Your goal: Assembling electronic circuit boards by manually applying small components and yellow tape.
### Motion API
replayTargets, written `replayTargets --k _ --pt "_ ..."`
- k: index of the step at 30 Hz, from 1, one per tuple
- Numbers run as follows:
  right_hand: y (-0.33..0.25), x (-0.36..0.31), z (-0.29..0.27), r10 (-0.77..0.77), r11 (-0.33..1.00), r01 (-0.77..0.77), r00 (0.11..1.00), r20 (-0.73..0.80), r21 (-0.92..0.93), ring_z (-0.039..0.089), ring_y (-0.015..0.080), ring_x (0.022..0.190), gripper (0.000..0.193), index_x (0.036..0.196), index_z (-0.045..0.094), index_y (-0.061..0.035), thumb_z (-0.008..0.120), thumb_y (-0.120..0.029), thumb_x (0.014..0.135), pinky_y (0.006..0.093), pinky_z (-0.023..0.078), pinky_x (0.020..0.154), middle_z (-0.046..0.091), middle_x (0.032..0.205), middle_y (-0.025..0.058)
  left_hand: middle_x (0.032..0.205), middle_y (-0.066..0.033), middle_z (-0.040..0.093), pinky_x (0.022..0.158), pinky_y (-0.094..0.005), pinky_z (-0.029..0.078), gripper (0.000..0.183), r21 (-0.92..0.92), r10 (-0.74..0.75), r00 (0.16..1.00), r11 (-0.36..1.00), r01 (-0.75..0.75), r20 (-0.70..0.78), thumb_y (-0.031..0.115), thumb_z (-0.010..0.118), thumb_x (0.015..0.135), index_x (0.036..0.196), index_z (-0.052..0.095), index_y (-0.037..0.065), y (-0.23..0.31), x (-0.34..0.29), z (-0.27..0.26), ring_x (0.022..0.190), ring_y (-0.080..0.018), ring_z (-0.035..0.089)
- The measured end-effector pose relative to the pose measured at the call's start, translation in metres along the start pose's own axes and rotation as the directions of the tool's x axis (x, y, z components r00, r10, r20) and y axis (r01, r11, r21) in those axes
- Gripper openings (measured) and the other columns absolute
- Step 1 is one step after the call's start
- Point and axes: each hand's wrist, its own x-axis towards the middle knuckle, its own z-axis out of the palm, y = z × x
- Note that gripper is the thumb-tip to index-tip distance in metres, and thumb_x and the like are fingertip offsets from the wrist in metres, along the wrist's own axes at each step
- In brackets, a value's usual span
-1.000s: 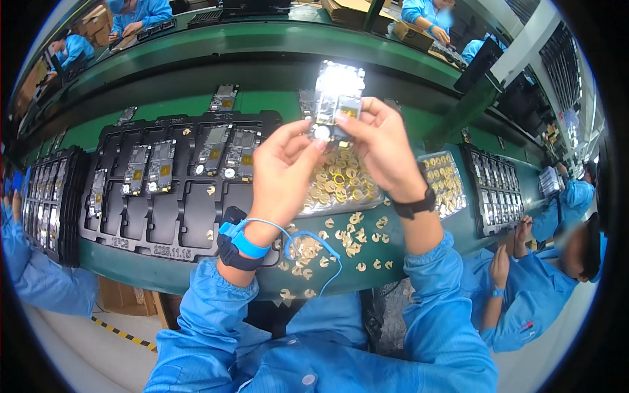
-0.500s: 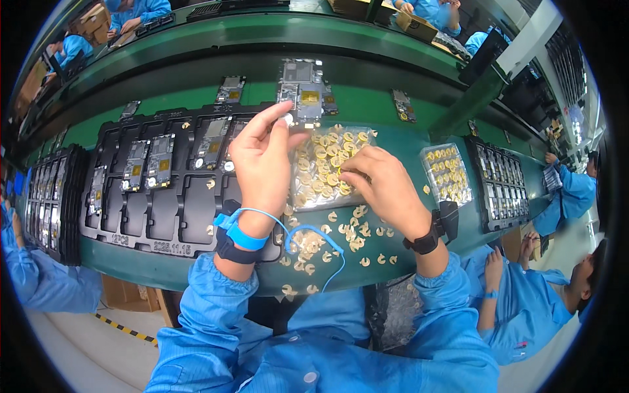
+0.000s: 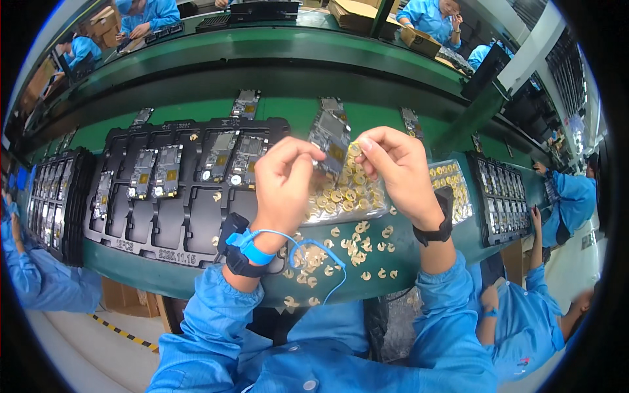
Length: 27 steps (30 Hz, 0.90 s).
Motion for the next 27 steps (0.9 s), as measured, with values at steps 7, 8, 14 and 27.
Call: replayTargets --k 7,8,14,27 --pt "-0.005 0.018 0.023 -0.174 0.983 0.184 0.964 0.2 -0.03 0.065 0.0151 0.088 0.016 0.105 0.07 0.002 0.064 -0.013 0.107 0.0306 0.051 0.08 0.068 0.093 0.0054 0.09 -0.0073 0.067 0.061 -0.0248 0.052 0.029 -0.001 0.045 0.994 0.999 -0.045 0.103 0.018 0.061 0.107 0.093 0.074 -0.004 0.006 0.001 0.003 0.073 -0.0117 0.067" --pt "-0.005 0.019 0.022 -0.173 0.983 0.181 0.964 0.202 -0.025 0.065 0.0151 0.088 0.016 0.105 0.07 0.002 0.064 -0.013 0.107 0.0306 0.051 0.08 0.068 0.093 0.0054 0.09 -0.0072 0.067 0.06 -0.025 0.052 0.029 -0.003 0.035 0.991 0.999 -0.035 0.131 0.018 0.061 0.107 0.093 0.074 -0.004 0.005 0.001 0.002 0.073 -0.0115 0.067" --pt "-0.003 0.014 0.032 -0.463 0.782 0.442 0.884 0.064 -0.439 0.066 0.0311 0.087 0.012 0.102 0.071 0.0001 0.075 -0.008 0.094 0.0376 0.053 0.075 0.066 0.094 0.0134 0.093 -0.01 0.072 0.06 -0.0262 0.054 0.031 -0.126 -0.108 0.991 0.985 0.117 0.074 0.017 0.059 0.109 0.096 0.075 -0.007 0.005 0.002 0.004 0.07 -0.0134 0.068" --pt "-0.002 0.005 0.025 -0.702 0.352 0.663 0.654 0.282 -0.661 0.067 0.0275 0.083 0.02 0.099 0.072 -0.002 0.08 -0.003 0.081 0.0384 0.056 0.068 0.068 0.096 0.0083 0.081 -0.0087 0.066 0.06 -0.0275 0.049 0.035 0.071 0.057 0.995 0.996 -0.063 0.086 0.016 0.055 0.111 0.091 0.073 -0.007 0.002 0.002 0.009 0.066 -0.0136 0.065"
